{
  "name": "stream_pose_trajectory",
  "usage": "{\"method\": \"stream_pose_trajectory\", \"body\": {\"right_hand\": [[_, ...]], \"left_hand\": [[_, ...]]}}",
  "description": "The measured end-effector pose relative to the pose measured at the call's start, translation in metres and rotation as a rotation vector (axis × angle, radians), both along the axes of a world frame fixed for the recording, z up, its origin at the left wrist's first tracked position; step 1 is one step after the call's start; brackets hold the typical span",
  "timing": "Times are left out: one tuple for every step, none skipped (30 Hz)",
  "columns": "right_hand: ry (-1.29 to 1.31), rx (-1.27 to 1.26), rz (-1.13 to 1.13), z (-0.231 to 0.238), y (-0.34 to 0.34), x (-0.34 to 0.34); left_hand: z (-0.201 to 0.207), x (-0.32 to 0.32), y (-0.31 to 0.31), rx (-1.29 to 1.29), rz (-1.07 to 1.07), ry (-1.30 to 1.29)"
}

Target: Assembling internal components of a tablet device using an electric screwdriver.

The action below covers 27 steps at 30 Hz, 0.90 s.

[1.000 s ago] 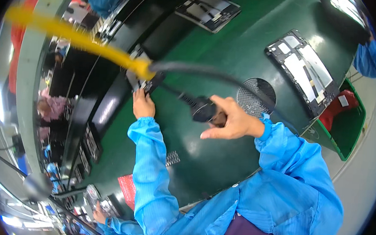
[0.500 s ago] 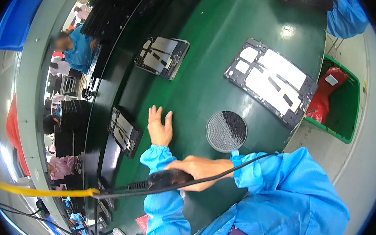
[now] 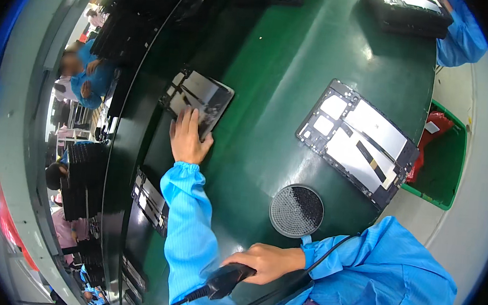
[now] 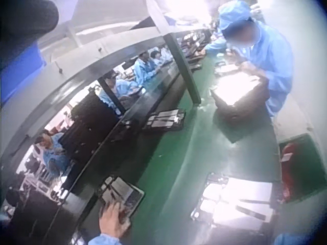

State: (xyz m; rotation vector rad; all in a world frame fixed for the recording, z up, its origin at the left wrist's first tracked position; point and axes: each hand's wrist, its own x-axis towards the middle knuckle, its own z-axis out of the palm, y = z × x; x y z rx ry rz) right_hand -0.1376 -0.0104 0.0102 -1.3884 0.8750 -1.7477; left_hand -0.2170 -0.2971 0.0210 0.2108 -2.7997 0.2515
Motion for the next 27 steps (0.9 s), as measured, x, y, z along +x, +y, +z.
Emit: {"method": "stream_pose_trajectory", "body": {"right_hand": [[0.025,-0.016,-0.036,-0.002,0.001,-0.001],[0.023,-0.01,-0.049,-0.003,0.002,-0.002],[0.01,-0.009,-0.04,-0.004,0.003,-0.004],[-0.004,-0.029,-0.017,-0.002,0.004,-0.004],[-0.002,-0.04,-0.026,0.001,0.004,-0.004],[-0.01,-0.032,-0.003,0.003,0.006,-0.005],[-0.015,-0.024,0.02,0.005,0.006,-0.004],[-0.012,-0.03,0.002,0.006,0.007,-0.004],[-0.001,-0.03,0.025,0.009,0.007,-0.002],[0.01,-0.002,0.02,0.006,0.008,-0.004],[0.008,0.063,0.045,0.006,0.012,-0.006],[0.014,0.044,0.051,0.009,0.014,-0.003],[0.05,0.028,0.016,0.007,0.013,0.002],[0.084,0.028,-0.037,0.003,0.014,0.001],[0.091,0.073,0.022,0.007,0.014,0.001],[0.026,-0.012,-0.049,0.013,0.016,-0.001],[0.013,-0.033,-0.006,0.017,0.012,0.002],[-0.001,-0.046,0.038,0.018,0.008,0.005],[-0.006,0.012,0.104,0.016,0.007,0.002],[0.067,0.08,0.237,0.015,0.005,-0.004],[0.006,0.036,0.144,0.018,0.009,-0.006],[-0.057,-0.013,0.056,0.022,0.012,-0.006],[-0.137,0.0,0.12,0.025,0.012,-0.009],[-0.218,0.015,0.178,0.028,0.011,-0.016],[0.005,0.11,0.236,0.033,0.011,-0.031],[-0.027,0.136,0.259,0.034,0.01,-0.033],[-0.103,0.134,0.201,0.033,0.009,-0.029]], "left_hand": [[0.004,-0.004,0.006,0.021,-0.002,0.032],[-0.002,-0.006,0.001,0.026,-0.015,0.03],[-0.01,-0.007,-0.009,0.078,0.037,0.071],[-0.005,-0.002,-0.016,0.111,0.101,0.113],[0.007,0.002,-0.012,0.111,0.129,0.086],[0.017,0.012,-0.005,0.121,0.128,0.087],[0.02,0.029,-0.001,0.126,0.155,0.081],[0.019,0.047,0.007,0.162,0.16,0.103],[0.024,0.072,0.02,0.158,0.118,0.124],[0.011,0.09,0.033,0.182,0.075,0.157],[0.006,0.104,0.055,0.195,0.072,0.141],[0.003,0.134,0.072,0.149,0.078,0.142],[0.002,0.157,0.096,0.121,0.104,0.122],[-0.013,0.174,0.112,0.154,0.085,0.142],[-0.025,0.201,0.126,0.116,0.104,0.144],[-0.044,0.243,0.101,0.109,0.333,-0.439],[-0.078,0.291,0.101,0.018,0.034,-0.064],[-0.097,0.314,0.123,-0.142,0.094,0.033],[-0.096,0.308,0.16,-0.133,0.113,0.036],[-0.076,0.296,0.207,0.343,0.242,0.187],[-0.055,0.286,0.24,0.818,0.363,0.352],[-0.039,0.287,0.251,0.361,0.257,0.256],[-0.037,0.291,0.263,0.304,0.298,0.251],[-0.038,0.295,0.275,0.249,0.334,0.243],[-0.034,0.299,0.285,0.281,0.349,0.238],[-0.032,0.303,0.293,0.284,0.356,0.244],[-0.03,0.307,0.298,0.281,0.336,0.247]]}}
